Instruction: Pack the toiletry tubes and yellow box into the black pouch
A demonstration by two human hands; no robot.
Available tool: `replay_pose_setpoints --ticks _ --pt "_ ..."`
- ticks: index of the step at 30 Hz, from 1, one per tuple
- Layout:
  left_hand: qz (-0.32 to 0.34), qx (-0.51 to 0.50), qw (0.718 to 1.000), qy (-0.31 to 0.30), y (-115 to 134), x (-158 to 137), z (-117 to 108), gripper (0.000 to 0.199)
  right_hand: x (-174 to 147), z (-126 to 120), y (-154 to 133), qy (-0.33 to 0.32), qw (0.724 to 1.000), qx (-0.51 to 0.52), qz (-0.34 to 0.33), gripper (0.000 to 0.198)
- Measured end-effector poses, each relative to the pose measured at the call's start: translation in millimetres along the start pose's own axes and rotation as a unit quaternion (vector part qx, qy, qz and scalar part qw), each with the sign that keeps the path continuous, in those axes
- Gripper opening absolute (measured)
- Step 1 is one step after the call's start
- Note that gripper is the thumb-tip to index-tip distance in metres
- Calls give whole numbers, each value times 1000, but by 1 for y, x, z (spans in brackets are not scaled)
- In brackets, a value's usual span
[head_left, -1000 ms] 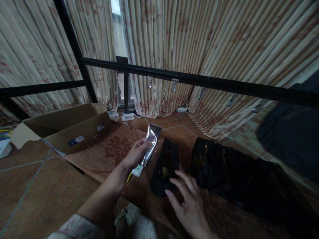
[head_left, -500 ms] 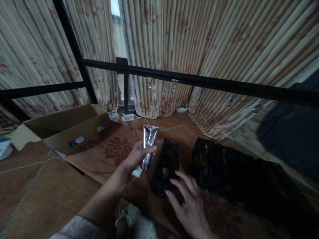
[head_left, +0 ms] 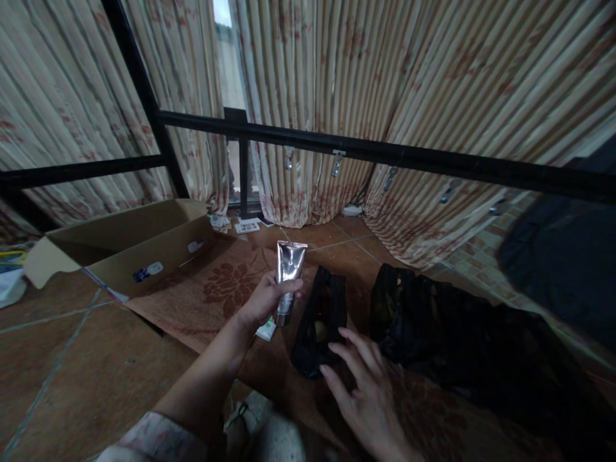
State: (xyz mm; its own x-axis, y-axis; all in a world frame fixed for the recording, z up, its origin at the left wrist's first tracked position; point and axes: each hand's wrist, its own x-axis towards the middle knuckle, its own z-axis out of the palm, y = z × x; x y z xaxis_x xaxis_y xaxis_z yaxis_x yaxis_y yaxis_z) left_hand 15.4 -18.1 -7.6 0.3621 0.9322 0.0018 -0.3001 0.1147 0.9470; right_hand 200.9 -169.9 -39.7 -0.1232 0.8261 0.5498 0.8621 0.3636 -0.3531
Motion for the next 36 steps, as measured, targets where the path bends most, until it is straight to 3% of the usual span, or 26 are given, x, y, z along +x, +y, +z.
replay_pose_setpoints --ticks 10,36 --pt "-33 -29 999 31 0 0 2 27 0 -2 -1 -9 1000 4 9 25" --pt "-40 -8 999 30 -1 2 -1 28 0 -1 -1 -8 1000 10 15 24"
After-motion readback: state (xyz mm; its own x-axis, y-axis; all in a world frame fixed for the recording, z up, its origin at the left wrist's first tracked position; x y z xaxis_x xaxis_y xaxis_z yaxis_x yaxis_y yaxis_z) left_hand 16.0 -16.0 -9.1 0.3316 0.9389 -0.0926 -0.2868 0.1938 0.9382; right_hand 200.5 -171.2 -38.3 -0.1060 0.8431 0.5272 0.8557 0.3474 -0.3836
